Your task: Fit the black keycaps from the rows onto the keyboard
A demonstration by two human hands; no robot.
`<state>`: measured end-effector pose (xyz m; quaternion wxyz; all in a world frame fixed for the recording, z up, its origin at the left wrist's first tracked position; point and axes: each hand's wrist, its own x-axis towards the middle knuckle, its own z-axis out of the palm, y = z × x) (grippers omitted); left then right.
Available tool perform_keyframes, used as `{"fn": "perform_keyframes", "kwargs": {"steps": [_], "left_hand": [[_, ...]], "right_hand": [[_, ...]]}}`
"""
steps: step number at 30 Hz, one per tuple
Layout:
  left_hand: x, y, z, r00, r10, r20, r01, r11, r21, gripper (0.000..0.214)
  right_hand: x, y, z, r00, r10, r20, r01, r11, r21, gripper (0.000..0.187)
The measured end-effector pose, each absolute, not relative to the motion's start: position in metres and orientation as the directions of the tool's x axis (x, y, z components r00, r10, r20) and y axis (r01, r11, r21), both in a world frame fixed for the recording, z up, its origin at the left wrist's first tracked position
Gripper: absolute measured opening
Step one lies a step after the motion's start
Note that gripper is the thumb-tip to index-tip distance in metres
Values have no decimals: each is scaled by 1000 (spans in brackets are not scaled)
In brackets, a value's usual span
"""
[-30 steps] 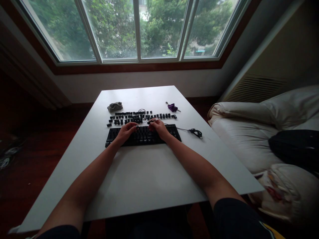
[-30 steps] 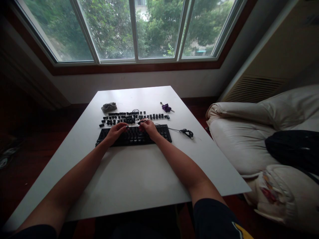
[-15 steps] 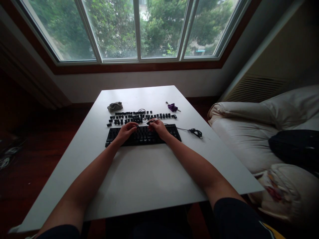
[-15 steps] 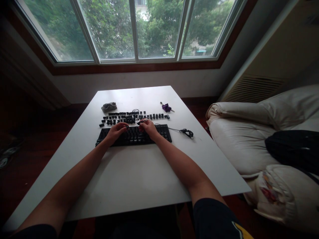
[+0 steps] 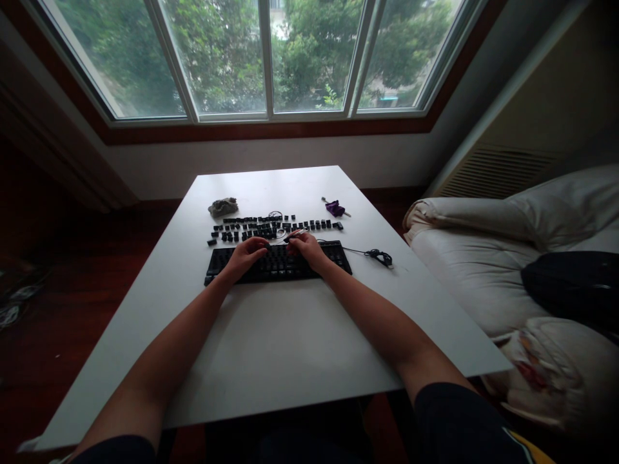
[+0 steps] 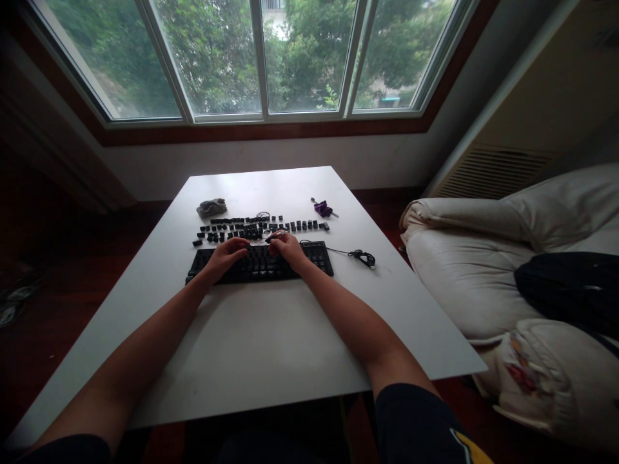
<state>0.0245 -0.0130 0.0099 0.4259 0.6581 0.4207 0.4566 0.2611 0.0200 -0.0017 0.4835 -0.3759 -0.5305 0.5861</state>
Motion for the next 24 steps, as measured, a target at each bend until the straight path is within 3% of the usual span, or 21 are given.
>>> {"fn": "perform_keyframes", "kwargs": {"steps": [24], "left_hand": [[25,-14,10,279,930,241,154,-291,944,35]], "right_hand": [[261,20,-1,-259,963,78,-177,32,-984,29]]}}
